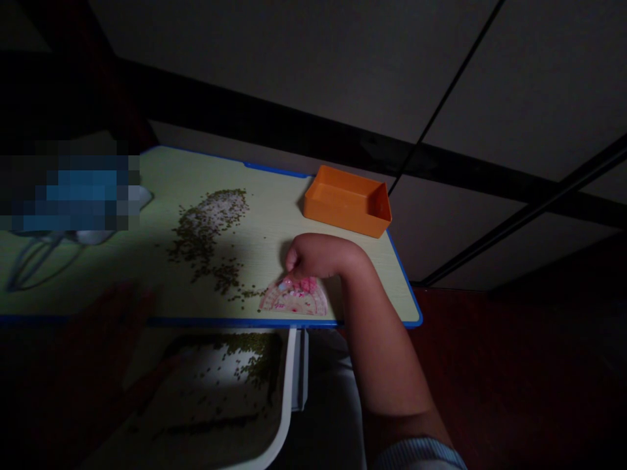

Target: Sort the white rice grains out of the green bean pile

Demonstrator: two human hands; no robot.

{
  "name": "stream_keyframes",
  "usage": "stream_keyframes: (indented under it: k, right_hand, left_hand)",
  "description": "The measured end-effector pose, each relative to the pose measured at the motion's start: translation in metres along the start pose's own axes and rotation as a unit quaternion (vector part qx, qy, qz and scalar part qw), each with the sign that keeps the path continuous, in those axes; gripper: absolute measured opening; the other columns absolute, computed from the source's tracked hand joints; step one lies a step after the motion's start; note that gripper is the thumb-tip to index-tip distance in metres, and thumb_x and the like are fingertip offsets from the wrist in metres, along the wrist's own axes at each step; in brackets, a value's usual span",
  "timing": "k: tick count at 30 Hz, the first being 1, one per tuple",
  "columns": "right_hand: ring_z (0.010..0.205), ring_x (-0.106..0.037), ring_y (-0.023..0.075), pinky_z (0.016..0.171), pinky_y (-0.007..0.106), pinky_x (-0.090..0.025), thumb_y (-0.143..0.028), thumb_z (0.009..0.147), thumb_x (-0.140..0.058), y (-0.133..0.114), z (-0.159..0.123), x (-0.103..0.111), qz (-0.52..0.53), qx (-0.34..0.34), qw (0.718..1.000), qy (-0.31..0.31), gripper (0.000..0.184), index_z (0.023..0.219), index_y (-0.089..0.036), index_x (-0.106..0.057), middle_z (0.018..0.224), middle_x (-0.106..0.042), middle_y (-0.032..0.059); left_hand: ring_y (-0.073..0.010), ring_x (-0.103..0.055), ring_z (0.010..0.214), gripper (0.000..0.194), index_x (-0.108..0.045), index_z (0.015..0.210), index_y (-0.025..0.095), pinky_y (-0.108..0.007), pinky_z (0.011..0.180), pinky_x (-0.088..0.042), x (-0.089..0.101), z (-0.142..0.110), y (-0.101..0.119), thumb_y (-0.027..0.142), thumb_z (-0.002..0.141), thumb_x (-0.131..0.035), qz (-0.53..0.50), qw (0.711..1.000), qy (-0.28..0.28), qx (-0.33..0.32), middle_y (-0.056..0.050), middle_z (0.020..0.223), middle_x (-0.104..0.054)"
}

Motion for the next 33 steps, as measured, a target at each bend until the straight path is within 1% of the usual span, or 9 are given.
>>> stream_keyframes:
  k: [3,7,10,12,16,22,28,33]
  right_hand:
    - [0.055,-0.050,0.0081,0.057,0.023,-0.037,-0.025,0.076,-0.060,-0.001,0.002,-0.003,0.003,0.018,1.000,-0.017,0.015,0.076,-0.012,-0.068,0.059,-0.060,-0.0009]
    - [0.055,-0.050,0.0077,0.058,0.022,-0.036,-0.025,0.077,-0.060,-0.003,0.005,-0.006,-0.004,0.037,0.999,-0.032,0.016,0.075,-0.011,-0.068,0.060,-0.060,-0.0006]
    - [0.055,-0.049,0.0074,0.057,0.022,-0.035,-0.028,0.077,-0.063,-0.005,0.006,-0.007,0.000,0.052,0.998,-0.046,0.018,0.074,-0.011,-0.068,0.059,-0.060,-0.0012]
    - [0.055,-0.048,0.0070,0.057,0.021,-0.035,-0.026,0.077,-0.063,-0.006,0.006,-0.007,0.005,0.059,0.997,-0.047,0.016,0.072,-0.011,-0.068,0.058,-0.059,-0.0020]
    - [0.054,-0.049,0.0069,0.057,0.021,-0.035,-0.023,0.077,-0.063,-0.007,0.005,-0.005,0.006,0.058,0.998,-0.023,0.015,0.070,-0.011,-0.067,0.056,-0.058,-0.0026]
    - [0.054,-0.052,0.0075,0.058,0.023,-0.035,-0.022,0.078,-0.059,-0.007,0.007,-0.005,0.014,0.051,0.998,0.017,0.016,0.067,-0.013,-0.065,0.059,-0.062,-0.0008]
    - [0.054,-0.053,0.0076,0.059,0.023,-0.035,-0.025,0.078,-0.057,-0.010,0.007,-0.005,0.023,0.054,0.997,0.042,0.018,0.066,-0.013,-0.064,0.058,-0.063,-0.0009]
    - [0.052,-0.051,0.0067,0.057,0.023,-0.034,-0.028,0.079,-0.058,-0.012,0.006,-0.004,0.024,0.043,0.998,0.046,0.022,0.062,-0.014,-0.063,0.056,-0.062,-0.0014]
  left_hand:
    - [-0.0353,-0.024,0.139,0.082,-0.013,0.141,0.013,-0.054,0.109,-0.031,0.001,0.001,0.000,0.063,0.078,-0.029,0.005,1.000,-0.004,-0.005,-0.021,0.150,-0.023]
    - [-0.0352,-0.025,0.138,0.082,-0.015,0.141,0.013,-0.054,0.109,-0.030,0.002,0.000,0.001,0.064,0.078,-0.029,0.000,1.000,-0.002,-0.003,-0.021,0.150,-0.024]
    - [-0.0366,-0.025,0.138,0.082,-0.017,0.141,0.012,-0.055,0.108,-0.031,0.001,0.000,0.000,0.063,0.078,-0.029,0.000,1.000,0.002,-0.003,-0.022,0.149,-0.025]
    - [-0.0367,-0.025,0.138,0.081,-0.017,0.141,0.011,-0.056,0.108,-0.031,0.001,-0.001,0.000,0.061,0.079,-0.029,0.001,1.000,0.006,-0.012,-0.022,0.150,-0.025]
    - [-0.0358,-0.024,0.138,0.080,-0.016,0.141,0.012,-0.055,0.108,-0.031,0.001,-0.001,-0.002,0.059,0.079,-0.032,0.001,1.000,0.009,-0.018,-0.021,0.150,-0.023]
    - [-0.0363,-0.026,0.138,0.080,-0.017,0.141,0.011,-0.055,0.108,-0.032,0.000,0.000,-0.001,0.060,0.078,-0.031,0.006,1.000,-0.001,-0.010,-0.021,0.150,-0.024]
    - [-0.0361,-0.027,0.137,0.082,-0.017,0.140,0.010,-0.054,0.107,-0.033,0.001,-0.001,-0.001,0.061,0.078,-0.030,0.014,1.000,0.005,-0.018,-0.023,0.147,-0.029]
    - [-0.0370,-0.027,0.137,0.084,-0.017,0.140,0.008,-0.055,0.106,-0.035,0.000,0.000,0.000,0.061,0.077,-0.031,0.024,0.999,-0.002,-0.021,-0.024,0.145,-0.031]
Point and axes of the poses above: each hand's wrist, its own z-axis towards the middle knuckle, its own x-axis out of the back of the hand, y = z × x, the point moved 3 cm from there along z, towards the middle knuckle
